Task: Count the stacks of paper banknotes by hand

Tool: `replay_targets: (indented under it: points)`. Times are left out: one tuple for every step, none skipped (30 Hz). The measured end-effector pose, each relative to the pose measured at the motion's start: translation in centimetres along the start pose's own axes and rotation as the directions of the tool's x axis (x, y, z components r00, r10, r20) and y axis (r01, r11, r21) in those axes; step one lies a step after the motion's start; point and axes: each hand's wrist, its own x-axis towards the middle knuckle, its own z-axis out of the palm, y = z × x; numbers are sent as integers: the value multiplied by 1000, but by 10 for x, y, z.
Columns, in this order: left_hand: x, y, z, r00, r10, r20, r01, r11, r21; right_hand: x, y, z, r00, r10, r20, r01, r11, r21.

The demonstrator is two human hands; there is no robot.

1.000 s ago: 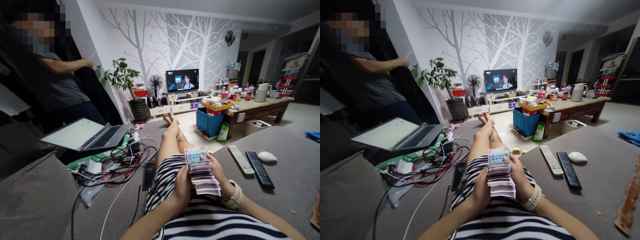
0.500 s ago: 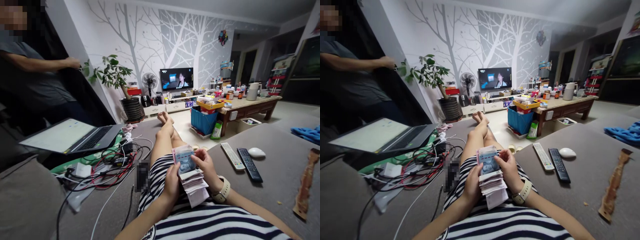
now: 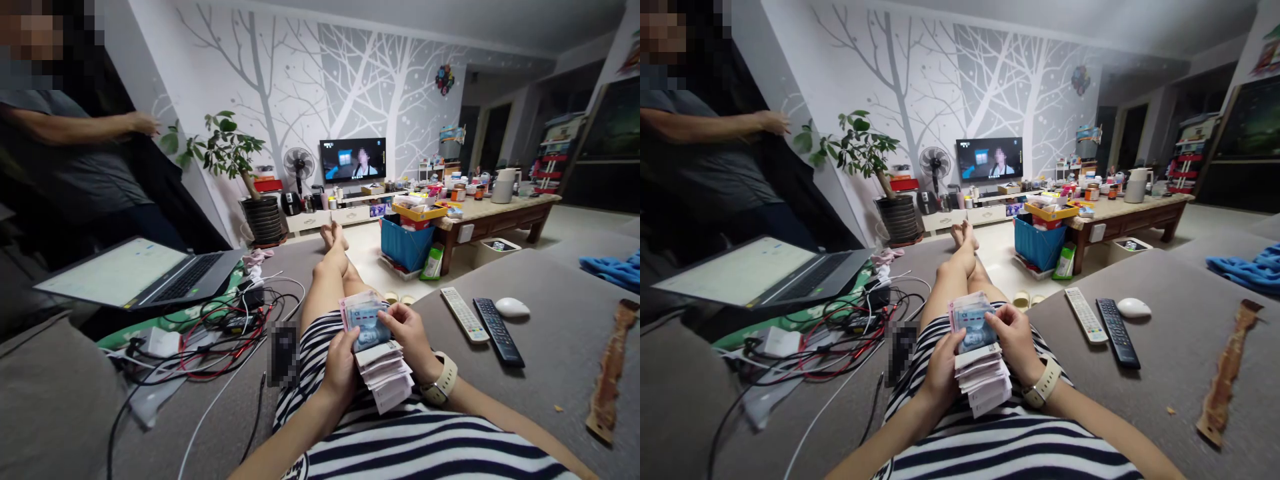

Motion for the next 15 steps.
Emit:
replay_targets:
  points:
    - [1, 0, 0, 1000, -1, 2, 1, 1000, -6, 0, 0, 0, 1000, -5, -2, 5, 1000, -3]
    - [1, 0, 1, 1000, -3, 2, 3, 1000, -11, 1, 0, 1, 1000, -8, -5, 8, 1000, -5]
    - [2, 0, 1, 1000, -8, 3, 8, 1000, -15, 1, 0, 1, 1000, -8, -7, 8, 1000, -6]
    - [3, 0, 1, 1000, -17, 6, 17, 1000, -21, 2, 1, 1, 1000, -4, -7, 4, 1000, -5]
    - [4, -1, 1, 1000, -27, 13, 28, 999, -30, 3, 2, 1, 1000, 2, -5, -2, 1000, -5]
    - [5, -2, 0, 999, -38, 25, 39, 998, -42, 3, 4, 1, 1000, 8, -3, -8, 1000, -6]
    - [6, -3, -1, 998, -46, 38, 48, 997, -55, 4, 5, 1, 1000, 13, 0, -13, 1000, -8]
    - [7, -5, -2, 998, -47, 46, 50, 996, -68, 5, 7, 1, 1000, 14, 4, -14, 1000, -11]
    - [8, -6, -3, 998, -43, 46, 46, 996, -76, 5, 8, 1, 1000, 12, 8, -12, 1000, -16]
    - [9, -7, -4, 999, -36, 39, 39, 996, -77, 5, 8, 0, 1000, 5, 11, -5, 1000, -21]
    - [10, -8, -5, 999, -32, 30, 34, 997, -71, 4, 8, 0, 1000, -4, 14, 4, 1000, -25]
    - [11, -9, -7, 999, -32, 22, 33, 998, -61, 3, 7, 0, 1000, -15, 17, 16, 999, -28]
    - [12, -9, -8, 999, -34, 18, 35, 998, -51, 2, 6, -1, 999, -27, 19, 27, 999, -29]
    - [13, -10, -8, 999, -42, 15, 42, 998, -43, 0, 5, -1, 999, -38, 19, 38, 999, -28]
    - [14, -10, -9, 999, -51, 13, 51, 998, -38, -1, 3, -1, 999, -49, 19, 50, 998, -27]
